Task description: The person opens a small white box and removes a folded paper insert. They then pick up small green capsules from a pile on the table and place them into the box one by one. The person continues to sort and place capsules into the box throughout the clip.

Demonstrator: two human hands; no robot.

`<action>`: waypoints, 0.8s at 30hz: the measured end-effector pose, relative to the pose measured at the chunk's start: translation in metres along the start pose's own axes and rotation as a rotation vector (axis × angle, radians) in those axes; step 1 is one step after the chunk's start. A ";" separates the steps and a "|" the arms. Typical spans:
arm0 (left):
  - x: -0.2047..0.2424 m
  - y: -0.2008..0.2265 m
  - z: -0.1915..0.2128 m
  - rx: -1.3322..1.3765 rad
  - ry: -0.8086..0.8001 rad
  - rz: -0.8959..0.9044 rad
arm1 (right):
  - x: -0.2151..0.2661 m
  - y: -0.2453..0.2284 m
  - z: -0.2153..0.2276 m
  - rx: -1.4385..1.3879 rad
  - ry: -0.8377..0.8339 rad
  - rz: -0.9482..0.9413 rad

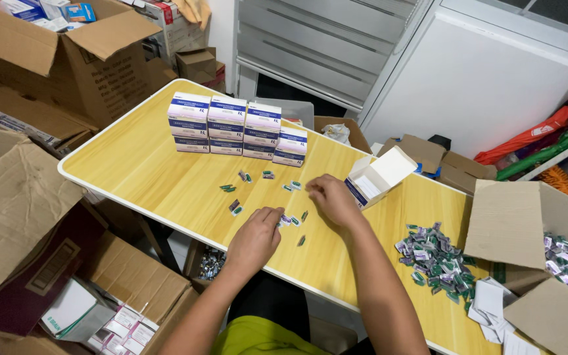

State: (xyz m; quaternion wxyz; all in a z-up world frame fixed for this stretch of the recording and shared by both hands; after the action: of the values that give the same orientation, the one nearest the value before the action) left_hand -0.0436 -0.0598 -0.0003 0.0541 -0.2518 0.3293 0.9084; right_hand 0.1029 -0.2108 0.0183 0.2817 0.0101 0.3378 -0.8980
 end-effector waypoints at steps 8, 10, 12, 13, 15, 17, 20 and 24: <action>0.001 0.002 0.000 -0.002 -0.003 -0.035 | -0.022 -0.014 -0.028 0.090 0.088 0.085; 0.000 0.002 0.001 -0.004 0.001 -0.041 | -0.026 -0.014 -0.035 0.107 0.076 0.123; 0.000 0.002 0.001 -0.004 -0.004 -0.041 | -0.028 -0.008 -0.040 0.100 0.084 0.147; 0.000 0.003 0.000 -0.003 -0.008 -0.037 | -0.028 -0.004 -0.039 0.085 0.097 0.154; 0.000 0.002 0.000 -0.003 -0.019 -0.031 | -0.029 0.006 -0.038 0.044 0.117 0.140; 0.000 0.003 0.001 -0.007 -0.032 -0.027 | -0.031 0.016 -0.036 -0.008 0.131 0.098; 0.000 0.004 0.002 0.016 -0.034 -0.016 | -0.033 0.022 -0.037 -0.035 0.129 0.058; 0.000 0.005 0.002 0.017 -0.046 -0.009 | -0.032 0.021 -0.037 -0.133 0.142 0.072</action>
State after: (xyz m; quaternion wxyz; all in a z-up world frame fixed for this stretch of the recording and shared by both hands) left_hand -0.0461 -0.0619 0.0036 0.0678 -0.2316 0.3345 0.9110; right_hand 0.1339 -0.1855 -0.0164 0.2892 0.0673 0.4152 -0.8599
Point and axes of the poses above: each hand's wrist, its own x-axis away from the middle knuckle, its own z-axis out of the back of the hand, y = z × x, the point moved 6 cm from there along -x, towards the middle knuckle
